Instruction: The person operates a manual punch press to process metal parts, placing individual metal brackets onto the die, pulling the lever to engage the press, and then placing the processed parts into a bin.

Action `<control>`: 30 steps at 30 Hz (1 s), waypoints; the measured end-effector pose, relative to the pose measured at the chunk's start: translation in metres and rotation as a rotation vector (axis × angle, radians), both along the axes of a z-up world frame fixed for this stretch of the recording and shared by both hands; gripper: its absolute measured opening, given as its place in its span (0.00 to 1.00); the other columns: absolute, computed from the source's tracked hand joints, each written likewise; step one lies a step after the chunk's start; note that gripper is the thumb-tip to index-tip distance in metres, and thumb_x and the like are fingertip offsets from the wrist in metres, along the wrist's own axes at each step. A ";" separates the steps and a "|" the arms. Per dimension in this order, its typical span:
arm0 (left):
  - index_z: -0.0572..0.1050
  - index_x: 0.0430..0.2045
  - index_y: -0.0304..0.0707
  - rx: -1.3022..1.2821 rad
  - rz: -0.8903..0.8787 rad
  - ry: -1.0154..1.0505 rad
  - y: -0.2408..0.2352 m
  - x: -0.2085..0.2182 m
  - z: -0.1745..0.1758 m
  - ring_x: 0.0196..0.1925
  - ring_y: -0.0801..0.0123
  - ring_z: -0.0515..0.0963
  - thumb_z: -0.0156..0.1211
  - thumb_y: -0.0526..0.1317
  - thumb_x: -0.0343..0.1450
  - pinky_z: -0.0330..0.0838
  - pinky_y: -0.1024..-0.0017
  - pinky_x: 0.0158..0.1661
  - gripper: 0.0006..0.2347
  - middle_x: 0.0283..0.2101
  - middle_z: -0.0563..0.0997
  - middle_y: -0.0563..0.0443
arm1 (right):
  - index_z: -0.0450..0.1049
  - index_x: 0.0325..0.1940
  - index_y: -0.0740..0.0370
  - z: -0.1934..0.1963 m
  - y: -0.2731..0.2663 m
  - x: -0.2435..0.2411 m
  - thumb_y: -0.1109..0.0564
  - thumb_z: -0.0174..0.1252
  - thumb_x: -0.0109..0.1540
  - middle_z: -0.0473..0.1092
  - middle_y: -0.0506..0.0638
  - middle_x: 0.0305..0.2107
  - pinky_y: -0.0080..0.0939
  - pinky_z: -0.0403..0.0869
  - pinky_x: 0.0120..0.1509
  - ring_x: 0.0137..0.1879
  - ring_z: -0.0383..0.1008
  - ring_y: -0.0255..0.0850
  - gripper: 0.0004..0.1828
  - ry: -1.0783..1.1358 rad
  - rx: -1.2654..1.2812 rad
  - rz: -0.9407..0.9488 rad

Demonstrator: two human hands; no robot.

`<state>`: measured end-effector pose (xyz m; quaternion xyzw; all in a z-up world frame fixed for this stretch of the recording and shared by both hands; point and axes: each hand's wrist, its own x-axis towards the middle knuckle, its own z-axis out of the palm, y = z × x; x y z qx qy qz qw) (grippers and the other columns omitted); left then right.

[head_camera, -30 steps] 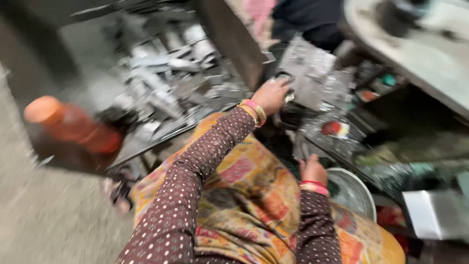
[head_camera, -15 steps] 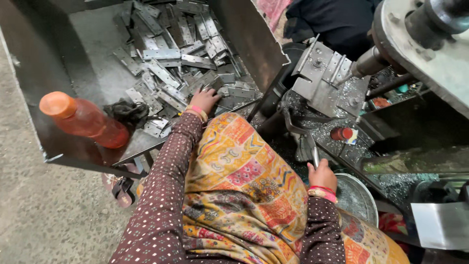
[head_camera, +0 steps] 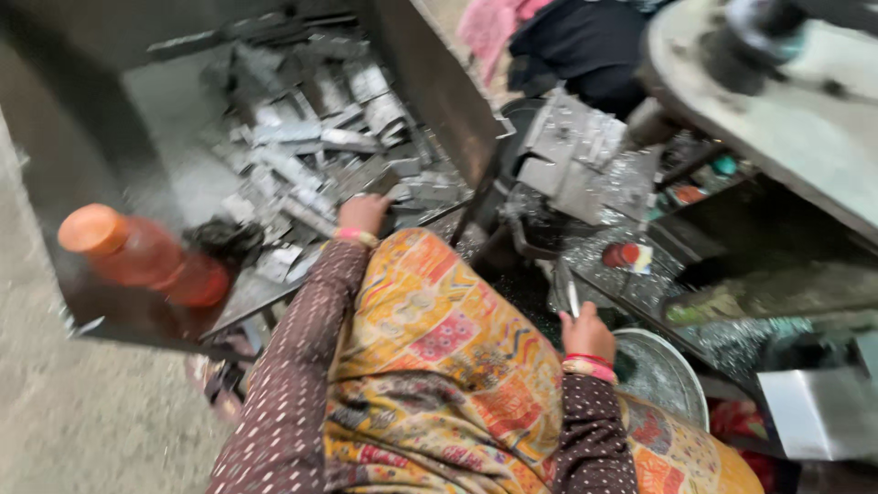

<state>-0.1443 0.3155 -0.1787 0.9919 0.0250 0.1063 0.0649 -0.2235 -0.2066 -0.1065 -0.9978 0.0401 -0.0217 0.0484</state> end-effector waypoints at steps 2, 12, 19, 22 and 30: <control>0.79 0.41 0.50 -0.068 0.054 -0.107 -0.007 0.000 0.028 0.40 0.53 0.83 0.53 0.36 0.73 0.76 0.56 0.38 0.09 0.40 0.83 0.48 | 0.68 0.44 0.58 0.001 0.006 -0.001 0.40 0.63 0.62 0.76 0.63 0.27 0.66 0.74 0.37 0.35 0.78 0.66 0.22 -0.001 0.051 -0.016; 0.78 0.55 0.54 -0.252 -0.240 -0.481 -0.155 0.021 0.250 0.34 0.50 0.80 0.57 0.30 0.68 0.74 0.56 0.35 0.21 0.35 0.79 0.47 | 0.66 0.42 0.62 0.014 0.026 -0.004 0.42 0.64 0.61 0.76 0.63 0.29 0.64 0.75 0.37 0.35 0.78 0.65 0.23 0.014 0.139 -0.012; 0.76 0.55 0.56 0.038 -0.351 -0.391 -0.238 0.074 0.197 0.49 0.56 0.80 0.59 0.39 0.70 0.69 0.52 0.53 0.17 0.46 0.78 0.49 | 0.67 0.42 0.60 0.026 0.036 -0.007 0.43 0.64 0.61 0.77 0.63 0.29 0.63 0.75 0.38 0.36 0.79 0.64 0.21 0.021 0.220 -0.030; 0.73 0.57 0.53 0.093 -0.359 -0.248 -0.240 0.070 0.183 0.61 0.57 0.74 0.61 0.46 0.69 0.59 0.47 0.64 0.20 0.58 0.75 0.51 | 0.67 0.42 0.60 0.023 0.039 -0.006 0.43 0.64 0.61 0.76 0.62 0.30 0.63 0.76 0.38 0.36 0.79 0.64 0.21 0.050 0.217 -0.041; 0.68 0.64 0.40 0.141 -0.370 -0.152 -0.237 0.036 0.213 0.71 0.53 0.62 0.58 0.62 0.67 0.49 0.46 0.67 0.34 0.70 0.65 0.45 | 0.67 0.42 0.61 0.015 0.040 -0.003 0.45 0.65 0.60 0.76 0.61 0.30 0.62 0.76 0.39 0.37 0.79 0.63 0.20 0.029 0.245 -0.029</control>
